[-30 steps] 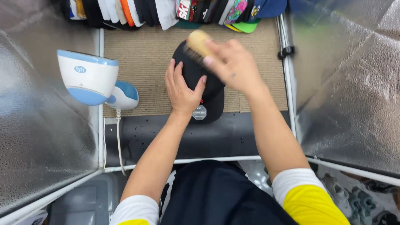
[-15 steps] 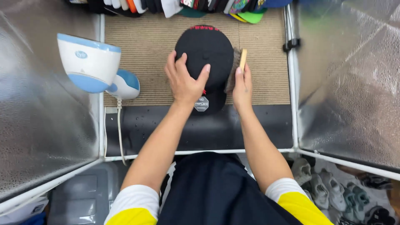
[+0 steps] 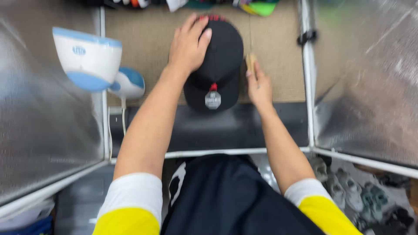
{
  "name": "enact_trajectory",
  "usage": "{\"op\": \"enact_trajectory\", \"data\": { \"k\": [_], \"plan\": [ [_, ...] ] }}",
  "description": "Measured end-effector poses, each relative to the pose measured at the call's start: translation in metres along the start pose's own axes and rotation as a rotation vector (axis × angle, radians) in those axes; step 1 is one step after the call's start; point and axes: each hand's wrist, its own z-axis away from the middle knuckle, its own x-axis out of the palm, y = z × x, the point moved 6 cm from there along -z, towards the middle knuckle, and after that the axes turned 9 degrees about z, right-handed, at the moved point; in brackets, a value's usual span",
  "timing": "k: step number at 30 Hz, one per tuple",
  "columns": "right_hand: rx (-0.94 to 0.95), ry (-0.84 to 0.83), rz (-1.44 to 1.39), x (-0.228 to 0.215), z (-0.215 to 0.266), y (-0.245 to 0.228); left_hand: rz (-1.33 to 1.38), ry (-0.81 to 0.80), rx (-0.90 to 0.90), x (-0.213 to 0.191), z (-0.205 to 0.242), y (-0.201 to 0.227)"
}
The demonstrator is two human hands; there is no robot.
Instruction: Brushing a black baseball cap to remove lint and dust at a cleaning station.
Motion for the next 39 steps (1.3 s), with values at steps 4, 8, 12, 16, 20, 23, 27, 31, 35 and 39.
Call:
{"op": "enact_trajectory", "data": {
  "k": [4, 8, 12, 16, 20, 23, 27, 31, 35, 39],
  "plan": [
    [-0.151, 0.202, -0.079, -0.039, 0.062, -0.097, -0.081, 0.055, 0.109, -0.007, -0.005, 0.0],
    [-0.284, 0.204, 0.009, -0.029, 0.054, -0.069, -0.049, 0.007, 0.002, -0.005, 0.006, 0.001],
    [-0.256, 0.238, 0.049, -0.05, 0.062, -0.086, -0.052, -0.029, -0.013, -0.014, 0.001, 0.008],
    [-0.455, 0.063, 0.119, -0.024, 0.074, -0.078, -0.077, 0.012, 0.125, 0.003, -0.001, -0.007],
    [-0.308, 0.248, 0.121, -0.043, 0.072, -0.051, -0.057, 0.052, 0.128, -0.011, 0.0, 0.0],
    [-0.575, 0.103, 0.238, -0.039, 0.115, -0.081, -0.038, 0.028, 0.074, -0.009, -0.004, -0.001],
    [-0.236, -0.158, 0.272, -0.003, 0.101, -0.019, -0.047, 0.091, 0.247, -0.015, 0.003, 0.011],
    [-0.151, 0.268, 0.352, -0.049, 0.084, -0.008, -0.076, 0.108, 0.219, -0.007, -0.005, -0.013],
    [-0.384, -0.169, 0.332, -0.018, 0.097, -0.032, -0.042, 0.086, 0.174, -0.005, 0.004, -0.001],
    [-0.265, 0.158, 0.395, -0.041, 0.083, -0.003, -0.084, 0.162, 0.188, -0.007, 0.004, -0.004]
  ]
}}
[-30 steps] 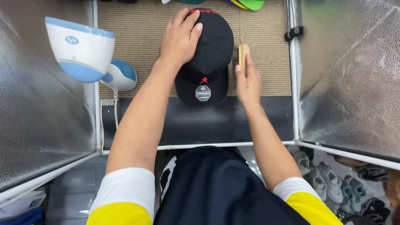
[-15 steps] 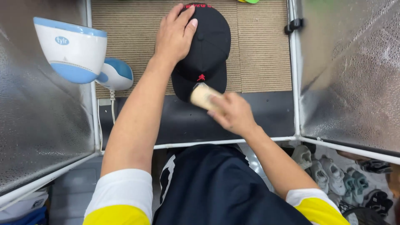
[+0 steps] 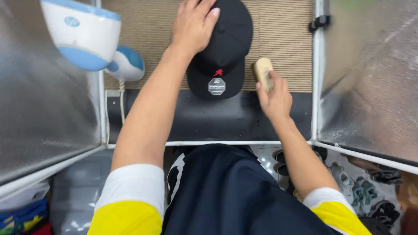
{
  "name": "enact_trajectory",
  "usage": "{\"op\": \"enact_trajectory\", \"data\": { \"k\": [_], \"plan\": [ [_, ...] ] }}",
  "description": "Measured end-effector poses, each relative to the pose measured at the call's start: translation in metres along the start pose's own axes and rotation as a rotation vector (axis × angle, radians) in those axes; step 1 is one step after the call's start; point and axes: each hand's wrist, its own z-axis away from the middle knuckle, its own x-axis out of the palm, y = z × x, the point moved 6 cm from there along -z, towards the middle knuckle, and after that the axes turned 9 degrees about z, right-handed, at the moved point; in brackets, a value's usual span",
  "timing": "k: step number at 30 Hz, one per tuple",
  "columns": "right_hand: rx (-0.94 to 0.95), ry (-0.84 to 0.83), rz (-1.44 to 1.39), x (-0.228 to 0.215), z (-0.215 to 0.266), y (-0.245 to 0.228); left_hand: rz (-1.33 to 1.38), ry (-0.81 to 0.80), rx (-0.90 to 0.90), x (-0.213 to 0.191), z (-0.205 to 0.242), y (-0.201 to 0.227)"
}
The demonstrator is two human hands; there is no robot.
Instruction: Brushing a black baseball cap to remove lint and dust at a cleaning station.
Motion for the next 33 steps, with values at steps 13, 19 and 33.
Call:
{"op": "enact_trajectory", "data": {
  "k": [13, 19, 33],
  "plan": [
    [-0.8, -0.366, 0.009, 0.017, 0.039, -0.201, 0.123, -0.208, -0.152, -0.002, 0.0, 0.001],
    [-0.366, -0.195, 0.014, 0.013, 0.003, -0.174, 0.135, -0.143, -0.077, 0.001, 0.003, -0.002],
    [-0.506, 0.01, -0.019, -0.046, 0.009, -0.079, 0.141, -0.195, -0.123, 0.001, 0.001, -0.004]
  ]
}}
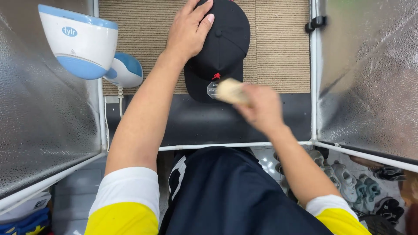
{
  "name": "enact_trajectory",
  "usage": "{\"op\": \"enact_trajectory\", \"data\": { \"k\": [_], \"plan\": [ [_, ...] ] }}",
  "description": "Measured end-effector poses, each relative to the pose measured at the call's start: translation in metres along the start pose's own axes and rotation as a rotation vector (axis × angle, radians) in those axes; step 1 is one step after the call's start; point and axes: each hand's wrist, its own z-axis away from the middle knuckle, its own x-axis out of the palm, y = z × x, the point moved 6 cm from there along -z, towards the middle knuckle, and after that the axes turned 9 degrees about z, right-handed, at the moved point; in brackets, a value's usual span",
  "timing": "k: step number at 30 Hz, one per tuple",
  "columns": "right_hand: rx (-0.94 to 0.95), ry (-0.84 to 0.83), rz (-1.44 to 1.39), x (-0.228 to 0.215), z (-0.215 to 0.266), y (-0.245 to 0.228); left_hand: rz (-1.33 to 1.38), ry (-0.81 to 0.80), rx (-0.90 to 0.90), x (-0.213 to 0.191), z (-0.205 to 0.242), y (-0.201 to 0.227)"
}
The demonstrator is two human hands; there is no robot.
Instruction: Brushing a black baseball cap to remove lint and dust at a cleaning station.
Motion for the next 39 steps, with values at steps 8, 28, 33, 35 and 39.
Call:
{"op": "enact_trajectory", "data": {
  "k": [8, 28, 33, 35, 39],
  "plan": [
    [-0.143, -0.165, 0.12, 0.04, -0.026, 0.054, -0.006, 0.049, 0.077, -0.004, 0.001, 0.002],
    [-0.3, 0.152, -0.007, -0.008, -0.061, 0.01, 0.016, -0.017, -0.066, -0.001, 0.002, -0.003],
    [0.023, 0.257, 0.069, 0.023, -0.042, 0.11, 0.014, -0.022, -0.093, -0.004, 0.001, 0.0],
    [0.358, 0.122, -0.241, 0.004, -0.047, 0.081, 0.03, -0.023, -0.09, -0.002, 0.005, 0.002],
    [-0.369, 0.212, 0.108, 0.019, -0.044, 0.005, -0.015, 0.009, 0.024, 0.003, 0.0, -0.009]
  ]
}}
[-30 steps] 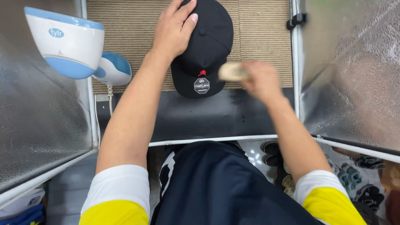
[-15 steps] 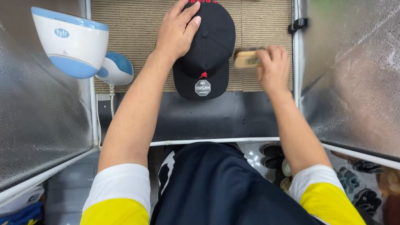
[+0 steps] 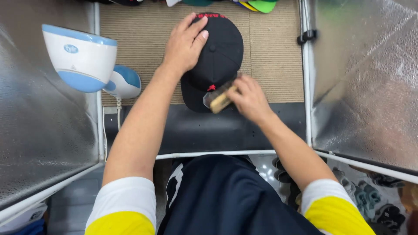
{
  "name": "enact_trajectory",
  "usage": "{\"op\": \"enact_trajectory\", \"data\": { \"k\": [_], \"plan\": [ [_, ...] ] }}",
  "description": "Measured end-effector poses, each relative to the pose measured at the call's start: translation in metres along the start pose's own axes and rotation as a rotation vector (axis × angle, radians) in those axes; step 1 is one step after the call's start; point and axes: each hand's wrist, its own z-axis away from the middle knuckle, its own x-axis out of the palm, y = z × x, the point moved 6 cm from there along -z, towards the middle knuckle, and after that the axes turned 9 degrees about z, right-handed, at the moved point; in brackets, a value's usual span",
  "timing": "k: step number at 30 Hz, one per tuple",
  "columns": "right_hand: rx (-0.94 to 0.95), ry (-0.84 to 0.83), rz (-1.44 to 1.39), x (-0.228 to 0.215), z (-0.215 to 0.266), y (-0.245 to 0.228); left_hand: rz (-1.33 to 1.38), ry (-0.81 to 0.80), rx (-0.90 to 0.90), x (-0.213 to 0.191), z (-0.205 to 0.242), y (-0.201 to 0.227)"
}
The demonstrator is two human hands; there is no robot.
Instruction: Brushing a black baseball cap to remove lint and dust at a cleaning station.
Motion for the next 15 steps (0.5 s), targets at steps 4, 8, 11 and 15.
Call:
{"op": "enact_trajectory", "data": {
  "k": [4, 8, 11, 15],
  "plan": [
    [0.372, 0.041, -0.106, 0.009, 0.022, 0.07, -0.014, -0.013, -0.065, -0.009, 0.002, 0.007],
    [0.179, 0.079, -0.004, -0.024, -0.004, 0.021, 0.029, -0.032, -0.064, -0.007, -0.004, 0.01],
    [0.194, 0.024, -0.049, 0.004, 0.005, 0.031, 0.033, -0.041, -0.079, -0.005, 0.001, 0.008],
    [0.572, 0.221, -0.088, -0.018, 0.012, 0.075, 0.047, -0.058, -0.131, -0.009, 0.0, 0.015]
  ]
}}
